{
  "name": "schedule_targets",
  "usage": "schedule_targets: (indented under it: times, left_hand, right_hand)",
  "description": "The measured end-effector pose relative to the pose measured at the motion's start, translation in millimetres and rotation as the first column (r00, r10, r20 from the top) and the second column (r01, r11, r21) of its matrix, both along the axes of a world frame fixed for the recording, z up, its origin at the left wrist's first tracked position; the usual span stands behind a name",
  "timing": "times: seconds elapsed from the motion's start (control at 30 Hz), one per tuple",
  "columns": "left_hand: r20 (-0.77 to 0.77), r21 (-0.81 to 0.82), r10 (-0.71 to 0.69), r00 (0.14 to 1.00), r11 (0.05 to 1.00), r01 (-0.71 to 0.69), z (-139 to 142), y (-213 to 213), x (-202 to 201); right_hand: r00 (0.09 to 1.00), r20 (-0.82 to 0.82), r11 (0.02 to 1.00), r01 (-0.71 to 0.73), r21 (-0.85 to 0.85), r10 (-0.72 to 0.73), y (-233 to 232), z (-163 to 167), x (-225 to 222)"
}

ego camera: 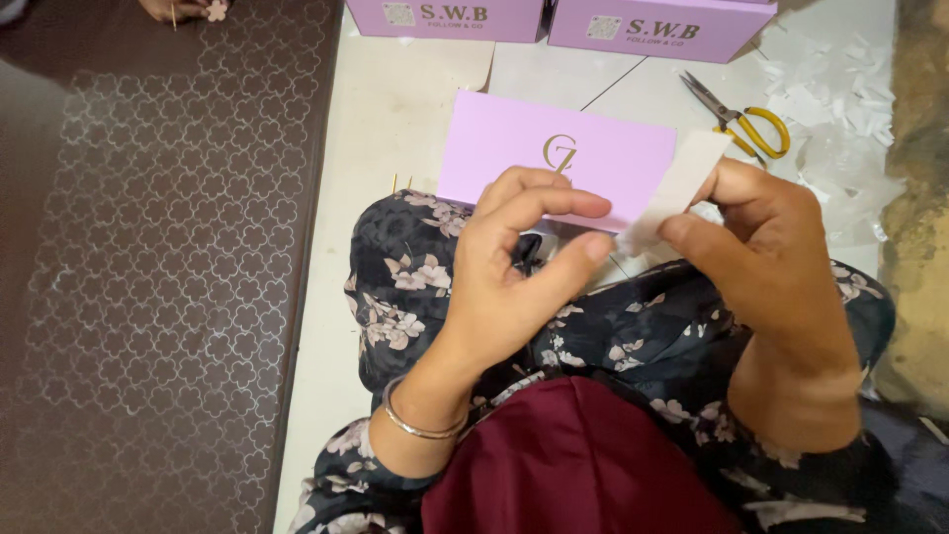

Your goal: The person peels the backing from a small white label and applies it to the top of a pink shoebox. They then rotate the box to show the sides and apply a second label to the side of the box.

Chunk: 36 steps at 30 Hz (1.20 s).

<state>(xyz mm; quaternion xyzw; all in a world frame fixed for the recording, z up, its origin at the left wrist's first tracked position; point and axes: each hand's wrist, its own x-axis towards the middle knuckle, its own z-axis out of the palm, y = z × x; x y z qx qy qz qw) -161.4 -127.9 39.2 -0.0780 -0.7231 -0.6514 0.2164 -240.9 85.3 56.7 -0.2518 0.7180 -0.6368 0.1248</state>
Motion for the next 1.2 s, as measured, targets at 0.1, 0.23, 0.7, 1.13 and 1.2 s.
schedule_targets:
  times: [0.1, 0.23, 0.7, 1.13, 1.2]
  left_hand:
    - [0.001, -0.117, 0.064, 0.998, 0.991, -0.064, 4, 1, -2]
    - [0.027, -0.097, 0.044, 0.999, 0.994, -0.041, 2, 1, -3]
    - [-0.006, 0.192, 0.195, 0.981, 0.963, -0.190, -15, 3, 1]
    - [-0.096, 0.037, 0.234, 0.968, 0.972, -0.231, -13, 4, 7]
    - [-0.110, 0.001, 0.227, 0.968, 0.974, -0.228, -13, 2, 8]
  right_hand:
    - [0.992, -0.103, 0.993, -0.068, 0.099, 0.078, -7, 8, -1]
    - [0.966, -0.232, 0.965, -0.050, 0.258, 0.112, -13, 16, -1]
    - [0.649, -0.753, 0.930, 0.333, 0.156, -0.106, -33, 23, 21]
    - [0.577, -0.817, 0.861, 0.418, 0.289, -0.006, -50, 25, 29]
    - [0.556, -0.831, 0.856, 0.423, 0.298, 0.015, -49, 26, 29]
